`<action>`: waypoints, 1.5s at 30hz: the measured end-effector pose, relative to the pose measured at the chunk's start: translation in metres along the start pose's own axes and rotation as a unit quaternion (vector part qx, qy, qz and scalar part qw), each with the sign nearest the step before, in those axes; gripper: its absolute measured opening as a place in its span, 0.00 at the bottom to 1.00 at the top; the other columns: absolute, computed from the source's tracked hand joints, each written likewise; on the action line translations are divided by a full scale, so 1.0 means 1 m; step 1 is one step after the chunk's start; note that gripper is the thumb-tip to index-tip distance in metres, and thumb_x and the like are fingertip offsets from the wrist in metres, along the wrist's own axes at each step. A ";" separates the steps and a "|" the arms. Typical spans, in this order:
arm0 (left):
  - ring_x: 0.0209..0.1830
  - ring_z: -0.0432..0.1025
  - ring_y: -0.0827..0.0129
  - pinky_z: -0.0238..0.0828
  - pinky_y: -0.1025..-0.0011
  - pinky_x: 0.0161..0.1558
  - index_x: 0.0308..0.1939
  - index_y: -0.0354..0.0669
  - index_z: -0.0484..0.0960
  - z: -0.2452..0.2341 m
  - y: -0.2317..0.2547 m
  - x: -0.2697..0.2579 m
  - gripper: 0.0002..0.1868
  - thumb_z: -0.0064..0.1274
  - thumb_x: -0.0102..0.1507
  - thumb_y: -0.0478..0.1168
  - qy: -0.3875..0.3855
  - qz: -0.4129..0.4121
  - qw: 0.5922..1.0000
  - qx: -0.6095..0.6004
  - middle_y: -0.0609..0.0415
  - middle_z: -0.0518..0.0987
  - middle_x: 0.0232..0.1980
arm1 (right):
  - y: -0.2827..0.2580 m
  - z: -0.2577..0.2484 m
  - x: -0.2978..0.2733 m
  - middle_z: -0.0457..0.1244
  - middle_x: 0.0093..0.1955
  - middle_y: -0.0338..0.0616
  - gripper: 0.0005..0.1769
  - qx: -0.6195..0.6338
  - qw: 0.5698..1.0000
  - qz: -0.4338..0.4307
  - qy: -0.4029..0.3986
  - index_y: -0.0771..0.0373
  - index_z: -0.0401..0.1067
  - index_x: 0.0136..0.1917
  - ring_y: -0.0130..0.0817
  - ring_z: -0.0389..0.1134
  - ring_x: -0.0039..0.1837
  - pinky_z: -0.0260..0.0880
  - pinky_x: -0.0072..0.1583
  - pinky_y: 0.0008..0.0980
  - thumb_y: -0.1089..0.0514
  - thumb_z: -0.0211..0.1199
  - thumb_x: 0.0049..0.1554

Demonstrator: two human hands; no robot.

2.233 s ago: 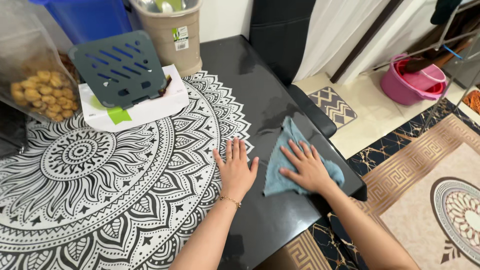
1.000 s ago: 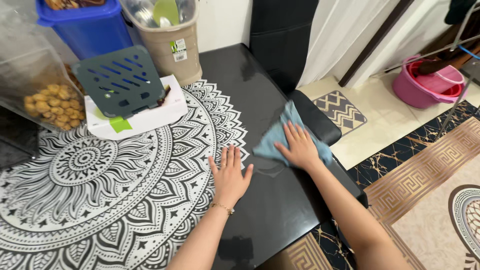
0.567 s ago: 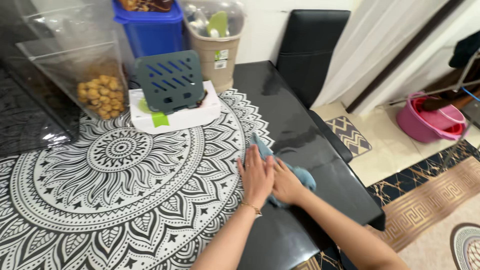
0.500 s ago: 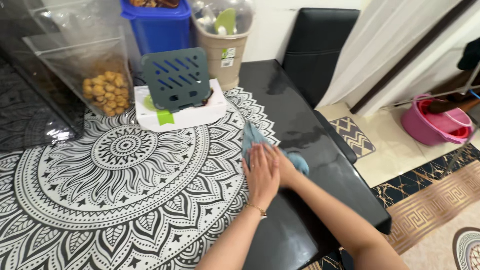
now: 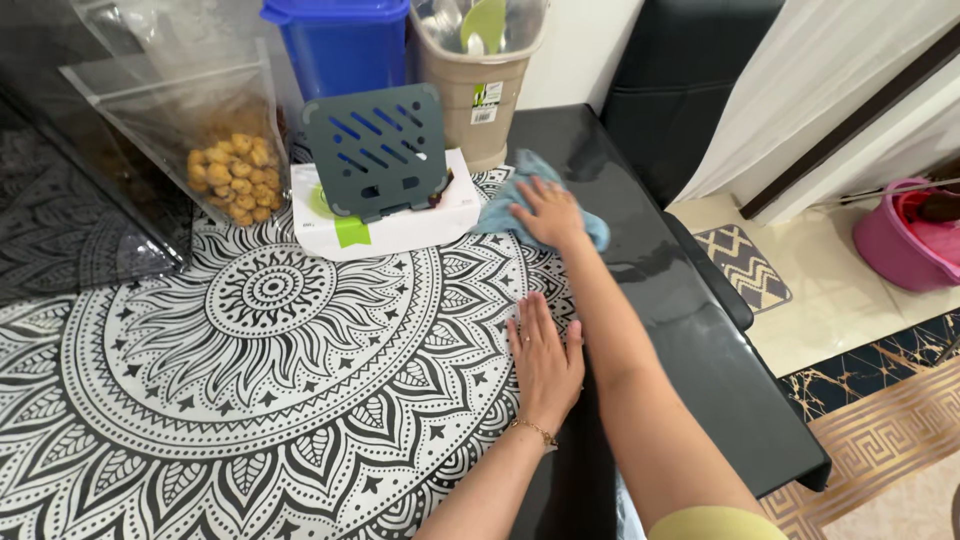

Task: The person wipes a black dining table with a blue cloth, cleaning around a decorative placemat and various items. They lift the placemat to clean the surface underneath and wipe the table edges and legs.

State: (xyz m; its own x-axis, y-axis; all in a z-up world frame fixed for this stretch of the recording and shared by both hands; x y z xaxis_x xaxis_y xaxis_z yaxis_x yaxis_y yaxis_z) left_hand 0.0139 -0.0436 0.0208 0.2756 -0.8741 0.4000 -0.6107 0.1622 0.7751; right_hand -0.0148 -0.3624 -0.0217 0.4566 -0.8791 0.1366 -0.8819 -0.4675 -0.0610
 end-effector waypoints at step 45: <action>0.81 0.55 0.51 0.33 0.33 0.75 0.72 0.37 0.71 -0.254 -0.052 -0.254 0.29 0.41 0.73 0.52 0.014 -0.012 0.935 0.355 0.46 0.67 0.78 | -0.110 -0.070 -0.445 0.46 0.82 0.68 0.44 0.007 0.997 0.017 0.081 0.60 0.54 0.83 0.69 0.45 0.81 0.41 0.75 0.70 0.32 0.51 0.65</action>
State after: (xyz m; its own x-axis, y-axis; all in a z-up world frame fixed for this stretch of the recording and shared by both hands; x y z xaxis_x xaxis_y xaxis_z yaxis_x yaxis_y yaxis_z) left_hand 0.1642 0.2866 0.0027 0.3077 -0.8599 0.4072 -0.9404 -0.2099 0.2675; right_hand -0.1296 0.0867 -0.0067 0.4011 -0.8683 0.2919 -0.8939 -0.4406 -0.0823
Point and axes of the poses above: each hand's wrist, its own x-axis towards the middle knuckle, its own z-axis out of the palm, y = z × x, the point moved 5 cm from there along x, towards the middle knuckle
